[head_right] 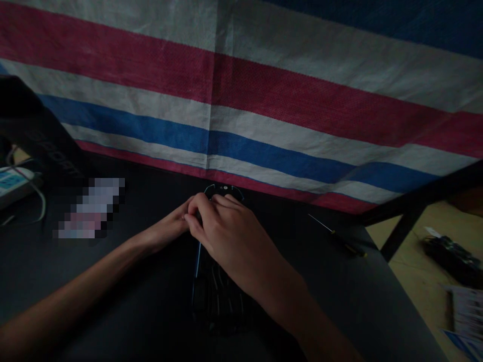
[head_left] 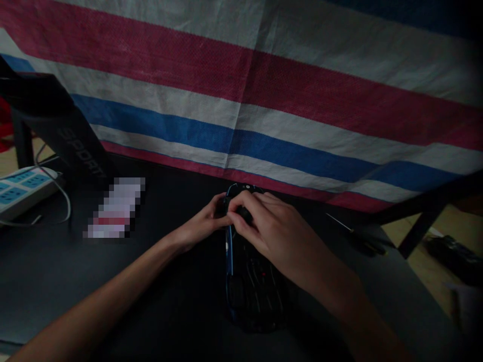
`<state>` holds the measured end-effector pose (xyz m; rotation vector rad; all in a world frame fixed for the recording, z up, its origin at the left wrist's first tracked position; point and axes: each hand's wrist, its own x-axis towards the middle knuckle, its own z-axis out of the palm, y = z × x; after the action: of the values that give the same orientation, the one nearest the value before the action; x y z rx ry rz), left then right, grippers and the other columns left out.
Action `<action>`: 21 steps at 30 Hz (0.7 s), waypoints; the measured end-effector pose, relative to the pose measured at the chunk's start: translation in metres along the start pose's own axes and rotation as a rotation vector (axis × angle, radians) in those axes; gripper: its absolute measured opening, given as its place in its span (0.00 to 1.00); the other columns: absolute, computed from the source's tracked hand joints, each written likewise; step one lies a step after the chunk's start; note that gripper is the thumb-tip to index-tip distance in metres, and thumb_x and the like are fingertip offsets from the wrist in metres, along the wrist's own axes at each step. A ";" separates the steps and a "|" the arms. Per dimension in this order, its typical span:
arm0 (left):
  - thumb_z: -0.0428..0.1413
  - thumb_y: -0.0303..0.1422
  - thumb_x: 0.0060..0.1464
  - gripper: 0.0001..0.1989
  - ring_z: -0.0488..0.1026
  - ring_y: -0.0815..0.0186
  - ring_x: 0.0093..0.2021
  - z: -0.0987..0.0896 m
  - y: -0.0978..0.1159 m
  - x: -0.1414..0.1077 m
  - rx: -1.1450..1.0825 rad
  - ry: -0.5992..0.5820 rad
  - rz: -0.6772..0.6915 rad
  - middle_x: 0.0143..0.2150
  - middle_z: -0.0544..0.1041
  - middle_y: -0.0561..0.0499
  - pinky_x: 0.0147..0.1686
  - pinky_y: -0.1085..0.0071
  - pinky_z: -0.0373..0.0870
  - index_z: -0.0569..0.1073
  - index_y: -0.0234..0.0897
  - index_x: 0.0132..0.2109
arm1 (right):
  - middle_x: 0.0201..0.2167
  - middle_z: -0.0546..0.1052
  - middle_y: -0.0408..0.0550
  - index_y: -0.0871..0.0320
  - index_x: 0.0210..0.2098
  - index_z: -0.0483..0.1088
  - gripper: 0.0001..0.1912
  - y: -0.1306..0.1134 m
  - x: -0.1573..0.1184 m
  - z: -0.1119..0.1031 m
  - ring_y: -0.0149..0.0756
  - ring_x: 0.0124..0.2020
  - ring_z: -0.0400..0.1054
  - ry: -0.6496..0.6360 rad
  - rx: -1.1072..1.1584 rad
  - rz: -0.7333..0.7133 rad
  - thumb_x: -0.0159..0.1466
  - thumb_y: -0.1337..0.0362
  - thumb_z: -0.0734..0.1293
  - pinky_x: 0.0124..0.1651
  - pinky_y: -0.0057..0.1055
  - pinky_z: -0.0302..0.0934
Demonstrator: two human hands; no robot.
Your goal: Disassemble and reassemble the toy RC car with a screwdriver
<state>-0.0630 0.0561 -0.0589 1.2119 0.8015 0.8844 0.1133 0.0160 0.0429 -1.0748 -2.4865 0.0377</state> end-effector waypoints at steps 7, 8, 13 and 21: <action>0.66 0.37 0.56 0.31 0.69 0.51 0.61 -0.003 0.004 0.002 0.018 -0.030 -0.010 0.58 0.73 0.42 0.64 0.53 0.62 0.66 0.36 0.63 | 0.39 0.74 0.48 0.58 0.43 0.68 0.09 0.003 -0.003 -0.006 0.40 0.45 0.69 -0.048 0.100 -0.012 0.67 0.76 0.61 0.48 0.35 0.61; 0.67 0.37 0.55 0.31 0.70 0.51 0.60 -0.003 0.004 0.002 0.015 -0.027 -0.014 0.58 0.73 0.42 0.62 0.53 0.64 0.66 0.36 0.62 | 0.39 0.74 0.48 0.58 0.43 0.68 0.10 0.002 -0.004 -0.005 0.40 0.45 0.69 -0.054 0.100 -0.012 0.66 0.76 0.61 0.48 0.35 0.61; 0.66 0.37 0.56 0.31 0.72 0.51 0.59 -0.002 0.004 0.001 -0.039 -0.019 -0.046 0.59 0.74 0.42 0.60 0.53 0.66 0.66 0.37 0.63 | 0.31 0.74 0.45 0.55 0.41 0.69 0.07 0.002 -0.005 0.001 0.41 0.35 0.70 0.018 -0.112 0.115 0.74 0.61 0.61 0.41 0.37 0.60; 0.66 0.34 0.56 0.28 0.73 0.56 0.54 -0.004 0.002 0.001 -0.027 -0.047 -0.026 0.56 0.74 0.44 0.53 0.60 0.70 0.66 0.37 0.61 | 0.42 0.76 0.47 0.56 0.44 0.67 0.07 0.005 -0.004 -0.004 0.40 0.46 0.70 -0.026 0.101 0.010 0.67 0.70 0.65 0.50 0.36 0.60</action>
<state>-0.0660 0.0593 -0.0582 1.1915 0.7637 0.8405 0.1210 0.0158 0.0439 -1.0505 -2.4741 0.1787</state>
